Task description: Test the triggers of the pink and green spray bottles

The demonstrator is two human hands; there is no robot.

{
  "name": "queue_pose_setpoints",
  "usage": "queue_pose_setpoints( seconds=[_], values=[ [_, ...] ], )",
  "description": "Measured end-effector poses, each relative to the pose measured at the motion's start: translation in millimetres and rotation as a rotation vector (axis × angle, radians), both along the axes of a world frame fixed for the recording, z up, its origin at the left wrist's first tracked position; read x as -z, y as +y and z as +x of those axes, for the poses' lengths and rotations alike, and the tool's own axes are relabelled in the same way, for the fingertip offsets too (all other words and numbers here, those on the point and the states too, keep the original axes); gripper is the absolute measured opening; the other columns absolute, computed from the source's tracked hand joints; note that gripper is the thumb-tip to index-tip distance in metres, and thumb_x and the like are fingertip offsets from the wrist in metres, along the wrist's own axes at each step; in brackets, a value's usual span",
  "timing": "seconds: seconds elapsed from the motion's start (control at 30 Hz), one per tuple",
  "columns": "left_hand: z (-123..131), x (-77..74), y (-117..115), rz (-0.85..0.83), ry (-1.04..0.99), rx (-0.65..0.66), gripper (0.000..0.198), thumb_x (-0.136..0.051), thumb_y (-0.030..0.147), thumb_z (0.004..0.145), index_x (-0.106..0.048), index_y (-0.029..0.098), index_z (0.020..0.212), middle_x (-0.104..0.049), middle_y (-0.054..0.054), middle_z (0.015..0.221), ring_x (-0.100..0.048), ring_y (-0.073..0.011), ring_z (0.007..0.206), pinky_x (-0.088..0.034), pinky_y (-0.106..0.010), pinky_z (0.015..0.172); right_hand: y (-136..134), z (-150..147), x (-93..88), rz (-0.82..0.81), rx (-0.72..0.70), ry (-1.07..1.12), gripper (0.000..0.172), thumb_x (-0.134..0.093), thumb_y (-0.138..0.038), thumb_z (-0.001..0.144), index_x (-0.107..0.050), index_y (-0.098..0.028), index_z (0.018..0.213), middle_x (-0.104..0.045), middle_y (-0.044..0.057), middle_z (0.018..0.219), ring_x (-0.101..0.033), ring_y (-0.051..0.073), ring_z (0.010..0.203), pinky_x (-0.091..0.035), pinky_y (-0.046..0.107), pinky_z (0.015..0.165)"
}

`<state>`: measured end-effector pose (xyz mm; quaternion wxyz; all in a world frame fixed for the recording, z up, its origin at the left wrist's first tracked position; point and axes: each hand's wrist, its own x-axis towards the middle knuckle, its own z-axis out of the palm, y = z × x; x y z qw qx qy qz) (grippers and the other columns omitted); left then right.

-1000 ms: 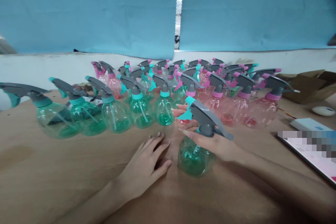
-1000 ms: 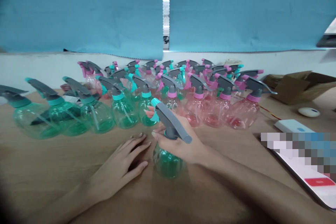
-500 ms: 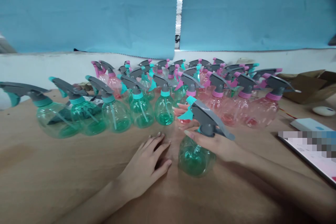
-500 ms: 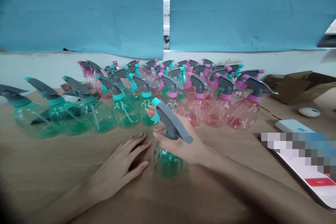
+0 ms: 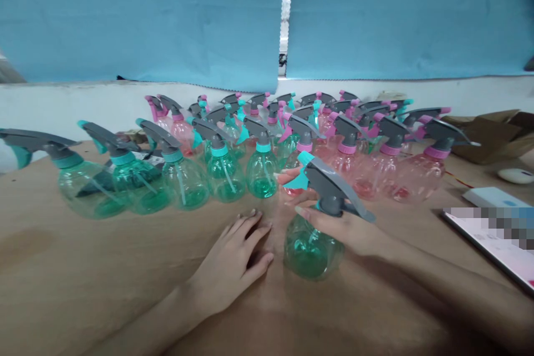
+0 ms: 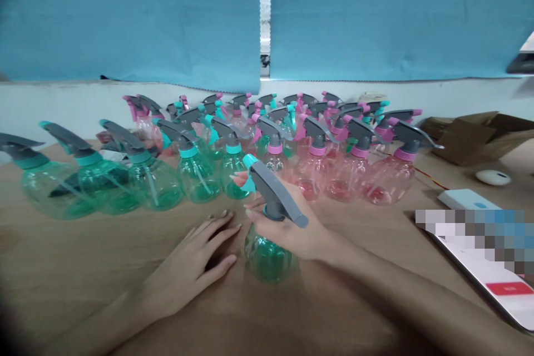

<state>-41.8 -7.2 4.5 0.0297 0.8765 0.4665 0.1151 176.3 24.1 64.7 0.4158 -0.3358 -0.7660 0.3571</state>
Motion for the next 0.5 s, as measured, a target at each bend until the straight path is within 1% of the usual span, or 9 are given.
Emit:
queue_pose_setpoints(
  seconds=[0.1,0.2,0.3,0.37,0.43,0.5],
  values=[
    [-0.4,1.1,0.4,-0.002,-0.001,0.003,0.044,-0.044,0.039,0.092,-0.041,0.021,0.132,-0.038,-0.008,0.141,-0.032,-0.0259,0.129,-0.029,-0.045,0.103,-0.1,-0.4,-3.4,0.001,-0.022,0.022,0.016,-0.051,-0.019,0.077,-0.066,-0.026,0.079,-0.067,-0.001,0.088,-0.065,0.016,0.085,-0.054,0.031,0.077],
    [-1.4,3.0,1.1,0.005,-0.006,0.010,0.044,-0.044,0.040,0.092,-0.041,0.021,0.132,-0.037,-0.008,0.141,-0.032,-0.0261,0.129,-0.028,-0.046,0.103,-2.3,2.1,-5.9,0.007,-0.004,0.016,0.017,-0.050,-0.018,0.075,-0.064,-0.026,0.080,-0.068,-0.001,0.082,-0.065,0.017,0.084,-0.054,0.032,0.076],
    [-1.9,3.6,1.6,0.011,-0.003,0.013,0.044,-0.044,0.041,0.092,-0.041,0.022,0.132,-0.037,-0.008,0.141,-0.032,-0.0262,0.129,-0.029,-0.046,0.103,-5.3,6.7,-6.6,-0.006,0.051,-0.054,0.016,-0.052,-0.020,0.073,-0.062,-0.026,0.083,-0.068,-0.001,0.081,-0.066,0.017,0.072,-0.056,0.031,0.064],
    [-1.8,3.0,1.5,0.012,-0.001,0.016,0.044,-0.044,0.040,0.092,-0.041,0.021,0.132,-0.038,-0.009,0.140,-0.033,-0.0261,0.128,-0.030,-0.045,0.103,-6.2,8.8,-6.3,-0.008,0.070,-0.095,0.013,-0.053,-0.021,0.072,-0.062,-0.026,0.079,-0.068,-0.002,0.078,-0.065,0.017,0.066,-0.055,0.030,0.058],
    [-1.5,2.2,1.4,0.010,0.005,0.015,0.044,-0.044,0.040,0.092,-0.042,0.021,0.131,-0.039,-0.009,0.139,-0.034,-0.0261,0.127,-0.030,-0.045,0.102,-5.8,8.9,-5.9,0.004,0.052,-0.096,0.012,-0.052,-0.020,0.071,-0.062,-0.025,0.071,-0.067,-0.002,0.074,-0.064,0.016,0.065,-0.056,0.029,0.059],
    [-1.3,1.8,1.3,0.011,0.013,0.015,0.044,-0.044,0.040,0.092,-0.042,0.020,0.131,-0.039,-0.009,0.139,-0.033,-0.0262,0.128,-0.030,-0.045,0.102,-4.6,7.2,-5.3,0.013,0.020,-0.074,0.015,-0.051,-0.020,0.073,-0.063,-0.025,0.066,-0.067,-0.002,0.075,-0.064,0.015,0.069,-0.056,0.029,0.064]
  ],
)
